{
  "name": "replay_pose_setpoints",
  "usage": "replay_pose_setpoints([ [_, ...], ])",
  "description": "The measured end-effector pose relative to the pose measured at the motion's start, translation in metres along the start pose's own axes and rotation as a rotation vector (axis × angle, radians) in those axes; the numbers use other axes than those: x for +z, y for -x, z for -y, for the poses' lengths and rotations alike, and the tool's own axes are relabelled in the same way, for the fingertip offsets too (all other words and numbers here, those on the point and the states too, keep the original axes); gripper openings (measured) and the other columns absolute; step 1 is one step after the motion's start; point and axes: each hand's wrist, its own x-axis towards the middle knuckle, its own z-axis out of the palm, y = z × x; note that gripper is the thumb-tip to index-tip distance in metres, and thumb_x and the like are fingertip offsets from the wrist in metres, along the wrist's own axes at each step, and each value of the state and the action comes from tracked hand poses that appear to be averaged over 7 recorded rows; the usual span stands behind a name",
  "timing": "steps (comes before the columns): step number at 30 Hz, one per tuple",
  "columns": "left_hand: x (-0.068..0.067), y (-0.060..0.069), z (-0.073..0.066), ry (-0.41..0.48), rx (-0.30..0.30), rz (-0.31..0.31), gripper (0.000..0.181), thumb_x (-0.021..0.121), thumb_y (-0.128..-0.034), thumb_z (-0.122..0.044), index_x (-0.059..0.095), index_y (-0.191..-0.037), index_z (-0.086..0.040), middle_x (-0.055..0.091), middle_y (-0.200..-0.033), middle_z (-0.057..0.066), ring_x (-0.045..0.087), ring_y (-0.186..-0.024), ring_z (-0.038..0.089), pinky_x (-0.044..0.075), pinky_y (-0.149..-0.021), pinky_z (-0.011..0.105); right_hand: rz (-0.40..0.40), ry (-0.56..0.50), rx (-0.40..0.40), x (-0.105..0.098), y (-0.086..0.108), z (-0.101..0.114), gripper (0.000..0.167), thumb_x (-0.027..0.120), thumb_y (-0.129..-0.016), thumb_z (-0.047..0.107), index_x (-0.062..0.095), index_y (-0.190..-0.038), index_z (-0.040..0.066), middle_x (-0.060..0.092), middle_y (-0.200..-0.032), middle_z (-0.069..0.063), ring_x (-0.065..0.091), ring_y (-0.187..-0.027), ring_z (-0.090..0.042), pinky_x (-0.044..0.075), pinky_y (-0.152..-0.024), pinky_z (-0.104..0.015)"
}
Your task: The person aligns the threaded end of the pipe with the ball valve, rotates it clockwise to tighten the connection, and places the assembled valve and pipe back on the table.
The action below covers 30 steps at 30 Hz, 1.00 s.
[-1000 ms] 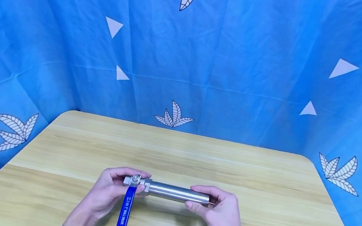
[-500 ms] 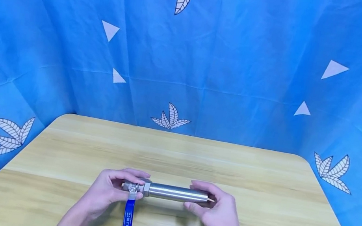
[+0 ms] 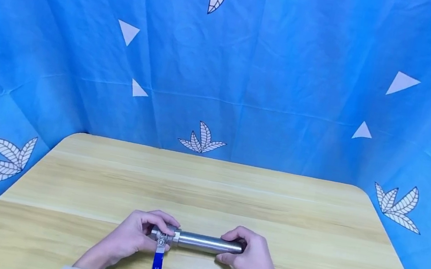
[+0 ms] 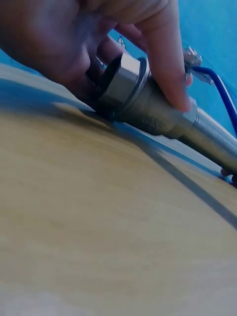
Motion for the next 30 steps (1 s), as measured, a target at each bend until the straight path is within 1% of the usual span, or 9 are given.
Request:
replay_pose_setpoints([
  [1,0.000,0.001,0.000,-0.007,0.004,0.006,0.032,0.089,-0.0756,0.002,0.082,-0.106,-0.004,0.074,-0.134,0.010,0.065,-0.126,0.026,0.052,-0.108,0.023,-0.016,0.001,-0.001,0.001,0.002,-0.002,0.036,0.096,-0.073,0.011,0.078,-0.105,0.010,0.078,-0.102,-0.008,0.068,-0.077,-0.009,0.059,-0.067,-0.024],
  [3,0.002,0.002,0.001,-0.016,0.000,0.014,0.031,0.089,-0.0768,0.001,0.082,-0.106,-0.005,0.074,-0.134,0.010,0.065,-0.126,0.026,0.051,-0.108,0.023,-0.057,0.017,0.014,0.004,0.005,-0.006,0.037,0.099,-0.071,0.014,0.079,-0.102,0.016,0.076,-0.111,-0.004,0.067,-0.093,-0.008,0.058,-0.083,-0.022],
  [5,0.003,0.004,0.003,-0.016,-0.007,0.020,0.031,0.088,-0.0781,0.001,0.082,-0.108,-0.006,0.074,-0.135,0.010,0.064,-0.128,0.025,0.050,-0.107,0.020,-0.100,0.055,0.039,0.006,0.009,-0.010,0.038,0.101,-0.067,0.019,0.081,-0.099,0.025,0.073,-0.117,0.000,0.063,-0.108,-0.006,0.052,-0.098,-0.021],
  [8,0.005,0.005,0.006,-0.015,-0.011,0.031,0.032,0.086,-0.0805,0.001,0.083,-0.112,-0.007,0.073,-0.138,0.009,0.063,-0.131,0.024,0.049,-0.108,0.017,-0.146,0.093,0.061,0.007,0.012,-0.013,0.041,0.103,-0.063,0.021,0.081,-0.096,0.032,0.069,-0.121,0.003,0.058,-0.118,-0.006,0.046,-0.108,-0.022],
  [14,0.001,0.004,0.011,-0.024,-0.008,0.039,0.032,0.085,-0.0837,0.000,0.084,-0.114,-0.011,0.073,-0.140,0.006,0.062,-0.134,0.022,0.048,-0.108,0.016,-0.138,0.093,0.057,0.009,0.011,-0.018,0.042,0.103,-0.065,0.023,0.080,-0.099,0.032,0.069,-0.119,0.005,0.058,-0.114,-0.007,0.045,-0.104,-0.021],
  [20,-0.002,0.006,0.014,-0.021,-0.010,0.032,0.035,0.084,-0.0815,0.001,0.083,-0.115,-0.010,0.072,-0.141,0.009,0.062,-0.133,0.023,0.048,-0.108,0.017,-0.106,0.076,0.067,0.010,0.008,-0.020,0.041,0.102,-0.067,0.026,0.080,-0.101,0.033,0.068,-0.120,0.005,0.057,-0.116,-0.008,0.044,-0.106,-0.022],
  [25,-0.002,0.008,0.015,-0.027,0.014,0.013,0.036,0.083,-0.0786,0.002,0.083,-0.114,-0.007,0.072,-0.140,0.012,0.063,-0.132,0.025,0.050,-0.106,0.018,-0.089,0.044,0.046,0.006,0.009,-0.019,0.032,0.094,-0.082,0.030,0.081,-0.111,0.030,0.071,-0.121,0.005,0.060,-0.117,-0.007,0.045,-0.105,-0.022],
  [27,-0.003,0.008,0.016,-0.027,0.020,0.024,0.038,0.083,-0.0784,0.003,0.083,-0.115,-0.007,0.072,-0.141,0.013,0.062,-0.134,0.028,0.050,-0.106,0.019,-0.100,0.044,0.044,0.005,0.009,-0.017,0.029,0.089,-0.089,0.031,0.080,-0.116,0.029,0.073,-0.122,0.005,0.062,-0.118,-0.009,0.048,-0.105,-0.023],
  [30,-0.007,0.008,0.014,-0.017,0.001,0.064,0.046,0.083,-0.0786,0.002,0.081,-0.123,-0.010,0.067,-0.149,0.010,0.058,-0.141,0.032,0.048,-0.116,0.026,-0.135,0.133,0.030,0.001,0.011,-0.008,0.033,0.083,-0.095,0.038,0.077,-0.126,0.030,0.073,-0.130,0.007,0.064,-0.126,-0.015,0.052,-0.111,-0.033],
])
